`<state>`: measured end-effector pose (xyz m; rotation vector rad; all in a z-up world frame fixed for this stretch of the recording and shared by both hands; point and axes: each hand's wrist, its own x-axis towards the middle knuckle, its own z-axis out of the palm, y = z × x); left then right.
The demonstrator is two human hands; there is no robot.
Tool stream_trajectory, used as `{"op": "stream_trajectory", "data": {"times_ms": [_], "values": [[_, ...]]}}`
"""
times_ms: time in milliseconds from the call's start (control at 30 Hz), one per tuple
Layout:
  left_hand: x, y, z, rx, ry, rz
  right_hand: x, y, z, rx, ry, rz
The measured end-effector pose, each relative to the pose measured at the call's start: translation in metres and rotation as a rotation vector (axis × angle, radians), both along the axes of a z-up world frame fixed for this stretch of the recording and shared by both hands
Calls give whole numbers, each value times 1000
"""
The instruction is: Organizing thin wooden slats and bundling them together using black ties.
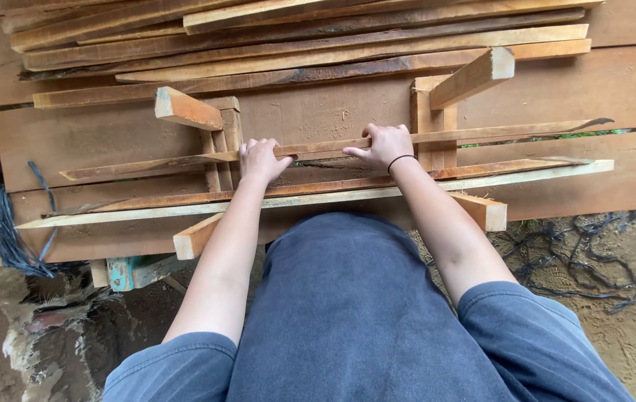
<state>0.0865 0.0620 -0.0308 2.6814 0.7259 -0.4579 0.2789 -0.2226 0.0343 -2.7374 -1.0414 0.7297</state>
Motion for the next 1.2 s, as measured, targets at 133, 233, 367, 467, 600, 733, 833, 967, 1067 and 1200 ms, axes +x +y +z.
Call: {"op": "stream_trajectory", "data": {"times_ms": [133,233,367,467,600,733,833,967,1067,1200], "values": [[5,-11,61,-141,-33,45,0,-1,0,-4,-28,-19],[1,-7,46,-121,7,76,-2,3,1,-39,-8,-33],[2,-11,48,-171,46,105,0,1,7,-97,150,-63],[-1,-11,47,-214,111,112,0,0,3,-122,227,-69],[-3,-16,50,-276,200,91,-5,-9,-21,-136,213,-28],[-21,-21,54,-187,115,32,-19,-19,-9,-82,99,-19],[-33,-33,59,-129,8,8,-31,-30,-11,-33,62,-20],[-34,-33,87,-125,-45,28,-46,-32,-8,94,-94,-37],[-37,-34,73,-90,29,17,-59,-45,-15,231,-227,-18],[-44,-37,23,101,-76,-55,-59,-48,-27,279,-347,17]]}}
